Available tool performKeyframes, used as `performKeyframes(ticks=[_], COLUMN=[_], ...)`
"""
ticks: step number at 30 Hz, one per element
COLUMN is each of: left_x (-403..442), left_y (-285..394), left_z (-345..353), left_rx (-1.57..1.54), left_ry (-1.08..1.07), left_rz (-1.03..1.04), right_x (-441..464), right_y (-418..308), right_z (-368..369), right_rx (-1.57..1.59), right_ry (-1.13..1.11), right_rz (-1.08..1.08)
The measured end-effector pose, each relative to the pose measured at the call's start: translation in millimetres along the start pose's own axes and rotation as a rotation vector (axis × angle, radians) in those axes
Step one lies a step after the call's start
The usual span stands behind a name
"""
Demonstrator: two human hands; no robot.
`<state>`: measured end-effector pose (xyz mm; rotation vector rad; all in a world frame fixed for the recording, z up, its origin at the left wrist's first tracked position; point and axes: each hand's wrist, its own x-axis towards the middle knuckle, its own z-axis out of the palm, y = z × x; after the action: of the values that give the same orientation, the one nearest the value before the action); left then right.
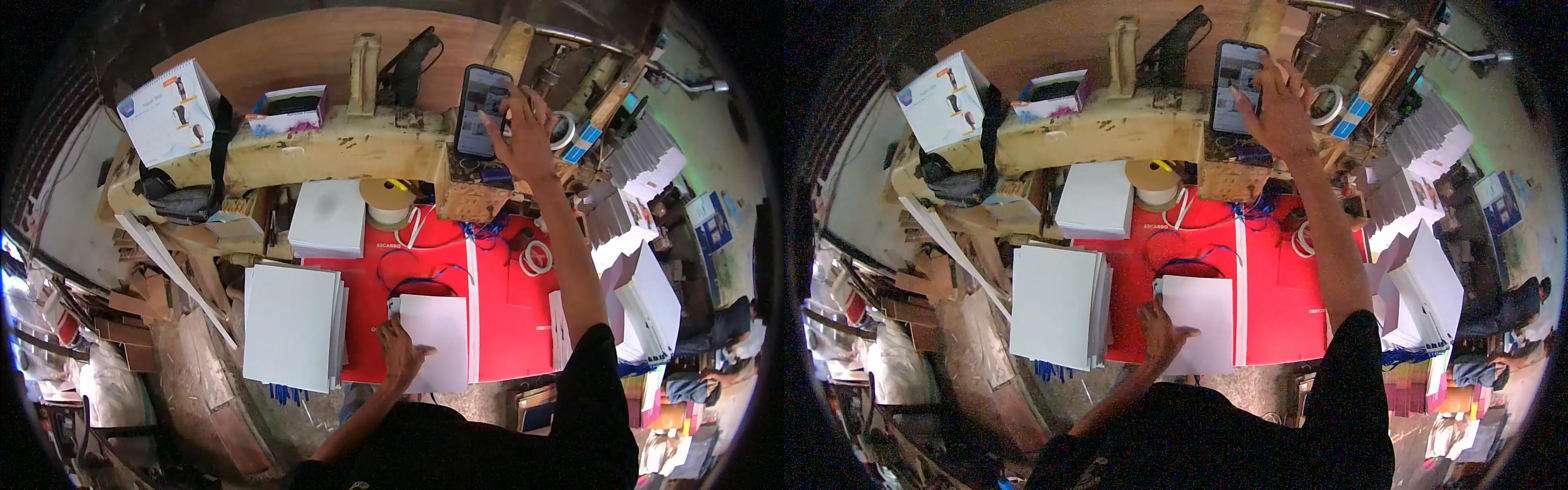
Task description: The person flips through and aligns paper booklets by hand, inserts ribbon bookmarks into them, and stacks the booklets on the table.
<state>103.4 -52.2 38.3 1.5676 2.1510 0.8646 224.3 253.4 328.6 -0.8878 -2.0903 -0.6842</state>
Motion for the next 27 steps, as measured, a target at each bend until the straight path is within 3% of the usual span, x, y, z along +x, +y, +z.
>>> performKeyframes(ticks=[3,4,6,7,10,15,16,17,18,20,21,26,27], left_x=[1.2,2.8,1.7,0.2,-2.2,26.3,32.5,33.3,31.5,25.3,24.9,25.5,26.8], left_y=[-9.5,-2.0,17.6,26.6,36.5,-42.3,-55.8,-64.3,-80.4,-122.8,-117.6,-108.3,-89.2], left_z=[9.4,-2.2,-32.3,-52.1,-121.1,-233.6,-254.5,-270.8,-268.2,-243.1,-227.4,-229.8,-233.3], left_rx=[-0.259,-0.259,-0.684,-0.684,-0.376,-0.463,-0.239,-0.056,-0.053,0.847,0.562,0.626,0.426], left_ry=[-0.014,-0.013,-0.161,-0.166,0.133,0.533,0.568,0.424,0.424,0.572,0.484,0.616,0.621], left_rz=[0.019,0.021,-0.071,-0.064,0.063,-0.001,-0.044,-0.321,-0.322,-0.061,-0.308,-0.2,-0.09], right_x=[-4.0,-6.3,-9.9,-12.8,-16.7,-23.6,-24.5,-26.0,-27.3,-27.5,-26.9,-23.0,-21.7], right_y=[1.1,0.9,3.0,6.0,14.3,9.9,10.2,10.8,10.1,4.7,1.8,-1.0,-0.8], right_z=[-4.4,-6.2,-6.9,-5.6,-8.4,-8.3,-6.2,-2.2,0.6,0.0,0.2,3.2,3.8], right_rx=[0.014,0.011,0.003,0.028,0.055,0.074,0.074,0.087,0.102,0.114,0.124,0.107,0.12], right_ry=[0.065,0.067,0.073,0.055,0.04,-0.004,-0.003,-0.008,-0.015,-0.037,-0.058,-0.029,-0.007], right_rz=[0.003,0.012,0.023,0.04,0.047,0.051,0.053,0.05,0.047,0.055,0.062,0.01,-0.001])
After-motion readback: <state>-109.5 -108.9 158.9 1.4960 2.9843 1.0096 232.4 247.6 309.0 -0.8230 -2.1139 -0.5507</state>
